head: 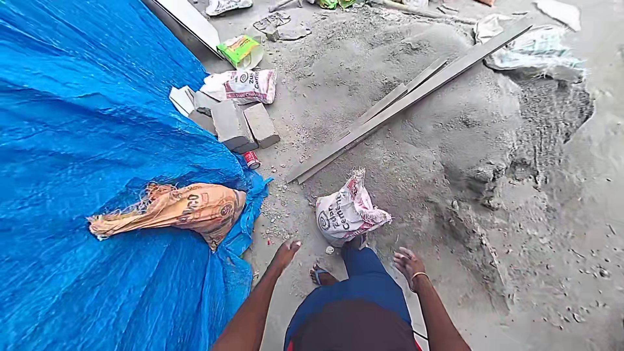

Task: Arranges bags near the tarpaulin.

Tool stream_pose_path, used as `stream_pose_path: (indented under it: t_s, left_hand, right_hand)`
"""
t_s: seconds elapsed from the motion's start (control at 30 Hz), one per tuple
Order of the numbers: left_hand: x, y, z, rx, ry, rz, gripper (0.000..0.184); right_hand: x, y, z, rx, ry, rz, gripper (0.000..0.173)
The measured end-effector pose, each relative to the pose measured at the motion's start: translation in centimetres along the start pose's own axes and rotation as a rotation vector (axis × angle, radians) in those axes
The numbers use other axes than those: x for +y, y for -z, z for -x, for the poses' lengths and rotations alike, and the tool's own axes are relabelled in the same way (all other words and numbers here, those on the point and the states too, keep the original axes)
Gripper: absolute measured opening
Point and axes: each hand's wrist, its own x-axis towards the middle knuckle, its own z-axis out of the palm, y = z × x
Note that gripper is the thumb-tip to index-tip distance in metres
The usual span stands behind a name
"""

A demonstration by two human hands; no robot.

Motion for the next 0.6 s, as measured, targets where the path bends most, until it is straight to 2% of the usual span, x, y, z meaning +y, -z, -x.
stream_pose_path:
  t_s: [0.07,0.17,0.27,0.33,0.4,0.47,0.53,0.6]
  left_hand:
    - [5.7,-2.1,-3.6,-0.07,-0.07,-0.084,0.041]
    - [12.8,-5.7,-9.9,-0.073,-0.143,-0.055,0.045]
    - [15.6,-9.0,-18.4,-0.098,-0.166,-0.081,0.061]
    - [16.9,-11.1,-24.9,-0.115,-0.171,-0.2,0.077]
    - [18.2,-13.0,-30.4,-0.144,-0.183,-0.298,0.093]
    - [18.7,-15.1,-35.3,-0.239,-0.215,-0.357,0.095]
    - [18.9,-17.1,-39.0,-0.412,-0.308,-0.377,0.075]
    - [19.9,-18.3,-41.0,-0.587,-0.37,-0.397,0.054]
  right_hand:
    - [0.6,-1.5,-2.4,0.021,0.001,-0.062,0.046]
    - [1.2,-3.8,-8.2,0.039,-0.004,-0.034,0.069]
    - [3.4,-5.4,-13.9,0.051,-0.013,-0.023,0.099]
    - [3.9,-6.6,-18.0,0.042,0.061,-0.084,0.105]
    - [3.3,-8.3,-20.7,0.027,0.162,-0.141,0.083]
    - [2.6,-9.8,-22.7,0.034,0.279,-0.126,0.056]
    - [1.8,-11.4,-24.4,0.026,0.398,-0.204,0.047]
    - [0.5,-14.6,-25.7,0.067,0.464,-0.427,0.033]
